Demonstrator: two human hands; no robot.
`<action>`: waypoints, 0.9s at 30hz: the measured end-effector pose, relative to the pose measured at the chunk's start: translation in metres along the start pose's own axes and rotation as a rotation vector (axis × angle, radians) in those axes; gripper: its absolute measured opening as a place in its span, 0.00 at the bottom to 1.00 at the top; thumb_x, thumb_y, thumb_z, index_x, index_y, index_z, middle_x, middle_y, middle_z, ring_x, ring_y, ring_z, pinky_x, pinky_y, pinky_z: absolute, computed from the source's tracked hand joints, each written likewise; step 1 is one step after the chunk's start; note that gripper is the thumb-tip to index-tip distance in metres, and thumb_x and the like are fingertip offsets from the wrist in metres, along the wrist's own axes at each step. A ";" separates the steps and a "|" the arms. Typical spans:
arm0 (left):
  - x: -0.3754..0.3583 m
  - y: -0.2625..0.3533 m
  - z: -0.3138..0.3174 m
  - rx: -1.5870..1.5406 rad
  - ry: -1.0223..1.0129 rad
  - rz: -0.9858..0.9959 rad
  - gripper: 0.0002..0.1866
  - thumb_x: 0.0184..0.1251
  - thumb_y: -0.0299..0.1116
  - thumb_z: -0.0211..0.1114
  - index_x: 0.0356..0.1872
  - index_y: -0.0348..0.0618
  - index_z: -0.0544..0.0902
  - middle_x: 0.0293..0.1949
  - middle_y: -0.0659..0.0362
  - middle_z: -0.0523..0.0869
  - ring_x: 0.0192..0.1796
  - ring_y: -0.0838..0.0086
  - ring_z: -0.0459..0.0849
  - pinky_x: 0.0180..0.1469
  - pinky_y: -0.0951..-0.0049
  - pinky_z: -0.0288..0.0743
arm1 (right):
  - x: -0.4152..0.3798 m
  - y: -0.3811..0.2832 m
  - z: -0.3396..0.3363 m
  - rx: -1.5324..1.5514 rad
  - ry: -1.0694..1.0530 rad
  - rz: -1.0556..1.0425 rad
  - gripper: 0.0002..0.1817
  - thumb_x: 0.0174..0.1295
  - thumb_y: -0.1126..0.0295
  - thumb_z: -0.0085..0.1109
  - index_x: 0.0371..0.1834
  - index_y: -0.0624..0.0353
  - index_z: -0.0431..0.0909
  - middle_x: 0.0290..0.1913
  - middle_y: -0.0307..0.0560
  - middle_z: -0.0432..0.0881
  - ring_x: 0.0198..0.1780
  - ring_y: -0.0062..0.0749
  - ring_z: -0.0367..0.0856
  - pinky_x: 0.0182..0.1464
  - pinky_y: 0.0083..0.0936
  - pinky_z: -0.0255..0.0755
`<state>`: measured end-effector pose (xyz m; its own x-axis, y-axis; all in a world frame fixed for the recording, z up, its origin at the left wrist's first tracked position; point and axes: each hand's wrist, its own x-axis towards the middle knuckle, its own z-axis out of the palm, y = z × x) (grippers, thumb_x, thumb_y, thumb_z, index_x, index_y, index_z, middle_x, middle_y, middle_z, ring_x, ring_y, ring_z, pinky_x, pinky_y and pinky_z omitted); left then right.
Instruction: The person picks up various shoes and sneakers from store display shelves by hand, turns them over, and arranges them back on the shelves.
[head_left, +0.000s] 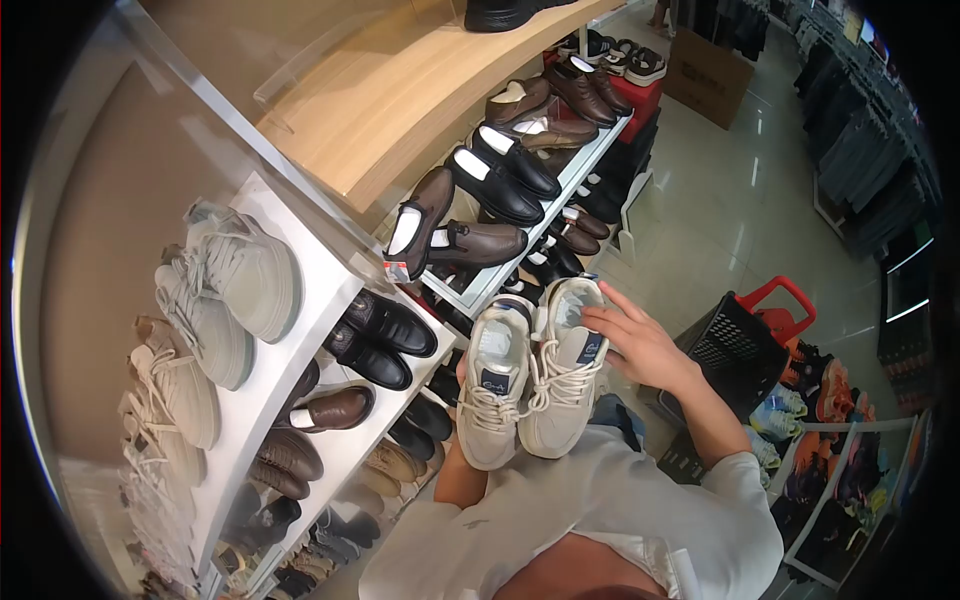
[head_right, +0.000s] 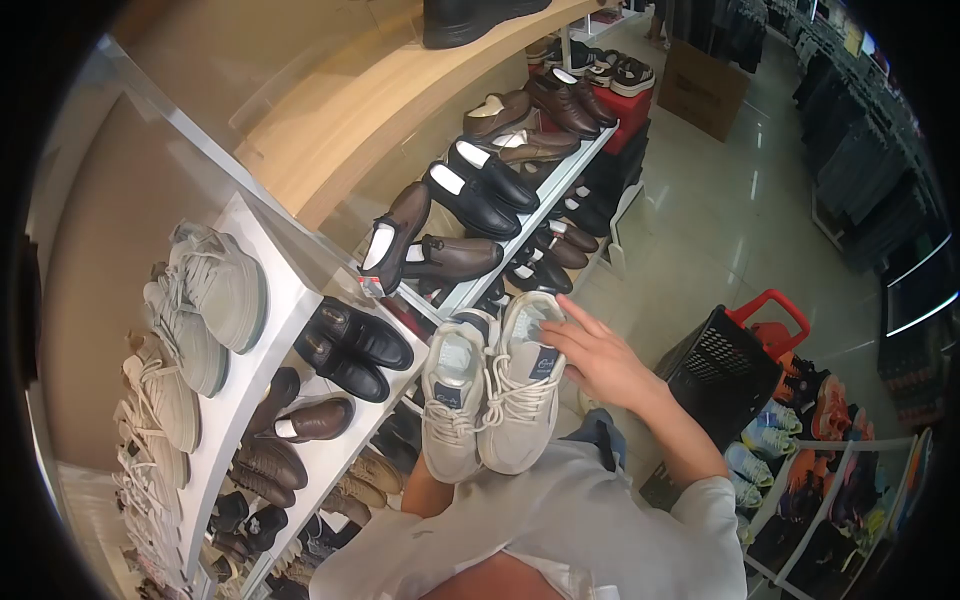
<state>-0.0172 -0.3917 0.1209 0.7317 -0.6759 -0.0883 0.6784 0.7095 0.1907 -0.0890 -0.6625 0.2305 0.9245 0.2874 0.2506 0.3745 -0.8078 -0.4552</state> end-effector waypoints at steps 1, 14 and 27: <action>0.002 -0.006 0.002 0.008 0.019 0.039 0.45 0.66 0.59 0.60 0.72 0.33 0.61 0.50 0.49 0.75 0.48 0.59 0.79 0.55 0.64 0.75 | 0.002 0.007 -0.001 -0.008 0.008 -0.021 0.31 0.43 0.79 0.71 0.55 0.56 0.77 0.65 0.42 0.74 0.78 0.48 0.56 0.71 0.44 0.66; 0.062 -0.097 0.045 0.116 0.255 0.514 0.45 0.65 0.61 0.60 0.72 0.34 0.62 0.54 0.45 0.76 0.51 0.56 0.81 0.58 0.62 0.75 | 0.018 0.118 -0.056 0.381 -0.054 -0.106 0.32 0.49 0.84 0.63 0.62 0.53 0.74 0.69 0.45 0.69 0.72 0.50 0.64 0.65 0.38 0.70; 0.065 -0.119 0.063 0.047 0.245 0.729 0.45 0.64 0.62 0.60 0.72 0.36 0.63 0.58 0.42 0.77 0.54 0.54 0.82 0.61 0.60 0.76 | 0.038 0.078 -0.038 0.818 0.114 -0.013 0.63 0.46 0.77 0.73 0.81 0.64 0.34 0.76 0.67 0.52 0.77 0.50 0.56 0.76 0.40 0.53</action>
<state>-0.0540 -0.5325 0.1539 0.9902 0.0263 -0.1375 0.0200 0.9455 0.3249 -0.0268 -0.7340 0.2367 0.9233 0.2045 0.3250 0.3594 -0.1622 -0.9190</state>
